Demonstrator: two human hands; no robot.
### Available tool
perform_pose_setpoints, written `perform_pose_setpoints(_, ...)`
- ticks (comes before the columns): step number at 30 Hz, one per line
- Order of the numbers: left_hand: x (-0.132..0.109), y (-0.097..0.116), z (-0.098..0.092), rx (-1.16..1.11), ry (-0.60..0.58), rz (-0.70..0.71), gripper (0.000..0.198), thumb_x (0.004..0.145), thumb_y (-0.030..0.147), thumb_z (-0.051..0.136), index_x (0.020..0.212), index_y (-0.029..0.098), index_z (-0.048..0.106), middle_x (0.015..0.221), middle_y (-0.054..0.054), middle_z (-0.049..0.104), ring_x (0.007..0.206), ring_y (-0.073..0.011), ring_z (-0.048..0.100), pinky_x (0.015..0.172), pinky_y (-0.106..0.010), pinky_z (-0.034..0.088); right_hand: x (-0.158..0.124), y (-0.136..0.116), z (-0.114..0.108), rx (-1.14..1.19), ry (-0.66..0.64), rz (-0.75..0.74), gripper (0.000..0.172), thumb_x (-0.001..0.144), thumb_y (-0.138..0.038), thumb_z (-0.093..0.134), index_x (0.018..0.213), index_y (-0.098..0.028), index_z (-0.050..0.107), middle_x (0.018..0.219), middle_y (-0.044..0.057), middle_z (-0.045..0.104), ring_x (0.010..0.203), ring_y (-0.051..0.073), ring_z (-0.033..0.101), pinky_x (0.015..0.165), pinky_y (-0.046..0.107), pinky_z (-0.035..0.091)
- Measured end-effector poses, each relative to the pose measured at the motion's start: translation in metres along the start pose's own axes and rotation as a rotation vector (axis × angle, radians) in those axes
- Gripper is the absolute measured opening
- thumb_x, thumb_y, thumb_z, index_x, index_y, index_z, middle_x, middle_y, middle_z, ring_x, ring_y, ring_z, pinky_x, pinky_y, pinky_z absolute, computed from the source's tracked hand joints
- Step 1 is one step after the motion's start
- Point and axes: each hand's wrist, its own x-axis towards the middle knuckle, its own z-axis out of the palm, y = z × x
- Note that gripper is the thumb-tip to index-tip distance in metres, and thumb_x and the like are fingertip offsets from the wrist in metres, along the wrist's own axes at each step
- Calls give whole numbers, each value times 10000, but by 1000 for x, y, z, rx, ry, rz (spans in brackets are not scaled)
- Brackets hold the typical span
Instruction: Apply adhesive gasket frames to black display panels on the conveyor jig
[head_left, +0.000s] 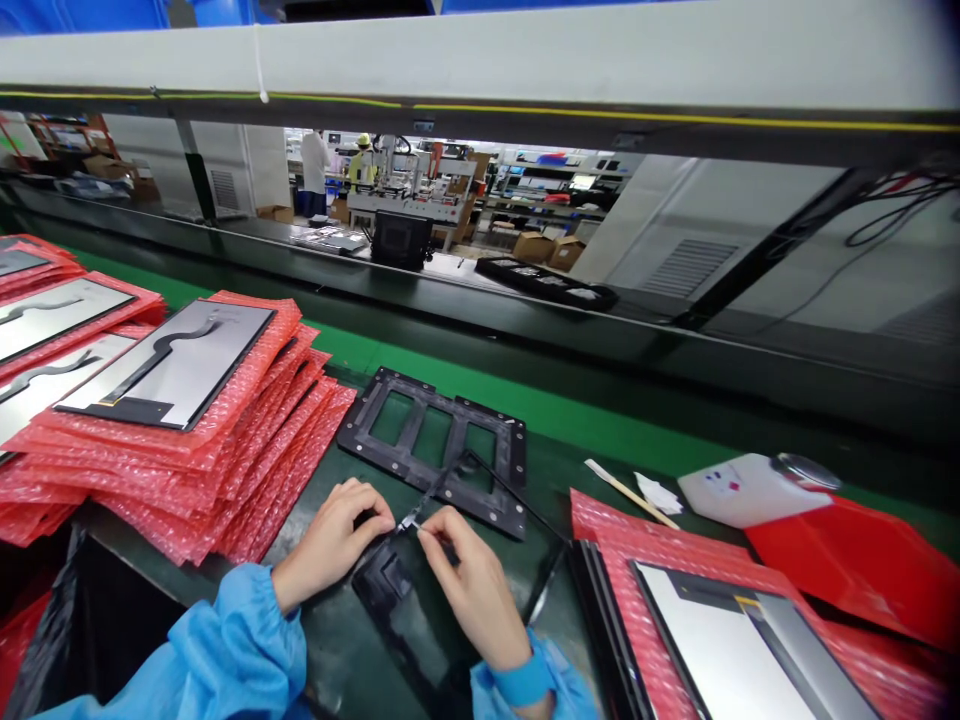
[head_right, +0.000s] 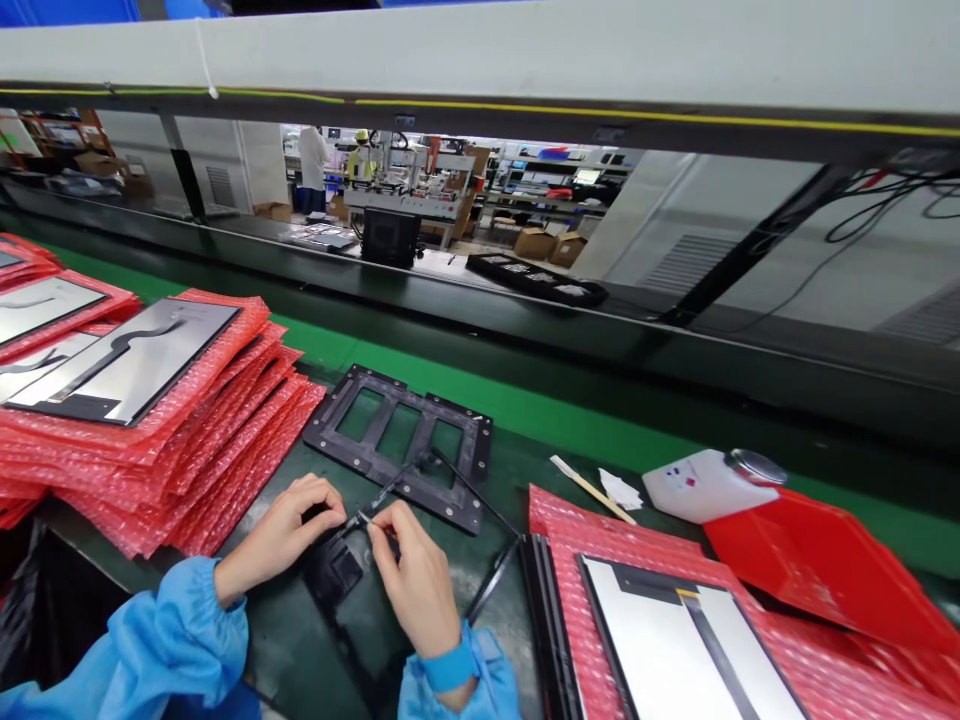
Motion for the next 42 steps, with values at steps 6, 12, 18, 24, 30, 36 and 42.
perform_pose_setpoints(6,-3,-5,0,-50,9,-20,241,946,365,484,804,199,585,840,-5,612,865,-180,533,880,-325,346,-6,1,14,-163,-90,-53,161,963,-354,440,860,-236,477,863,16,559,795,172,558,673,278,402)
perform_pose_setpoints(12,-3,-4,-2,-64,37,-24,250,944,378,484,797,198,576,841,-10,605,875,-187,527,879,-328,346,-5,0,14,-135,-89,-68,167,962,-344,441,840,-236,482,856,17,569,780,170,561,651,270,406)
perform_pose_setpoints(18,-3,-2,-1,-69,60,-18,213,942,342,505,796,201,570,839,11,607,862,-168,538,892,-312,327,-4,1,13,-74,-72,-36,188,954,-352,461,815,-228,485,793,3,543,725,158,546,635,261,397)
perform_pose_setpoints(24,-2,0,-2,-74,69,-15,210,943,327,503,792,197,570,824,9,605,854,-167,537,886,-309,330,-6,1,15,-98,-107,-63,197,960,-351,457,809,-231,496,811,5,550,749,161,552,661,264,395)
perform_pose_setpoints(30,-5,1,-2,-73,54,-14,217,942,357,492,820,202,584,851,-5,614,874,-179,537,902,-317,336,-5,-1,15,-87,-87,-69,216,972,-349,435,804,-226,494,811,9,544,762,161,551,671,260,391)
perform_pose_setpoints(36,3,-5,0,-104,-92,-121,317,984,353,338,953,194,610,989,-29,651,964,-184,555,900,-306,357,-6,-1,17,-62,-117,-73,220,968,-335,439,787,-221,486,793,3,540,741,155,534,668,257,374)
perform_pose_setpoints(42,34,-9,0,-193,-335,-79,276,884,395,549,917,152,677,790,-6,687,719,-146,607,639,-207,402,-9,-1,23,23,-184,-72,190,956,-318,466,801,-213,495,859,16,570,870,175,544,759,266,370)
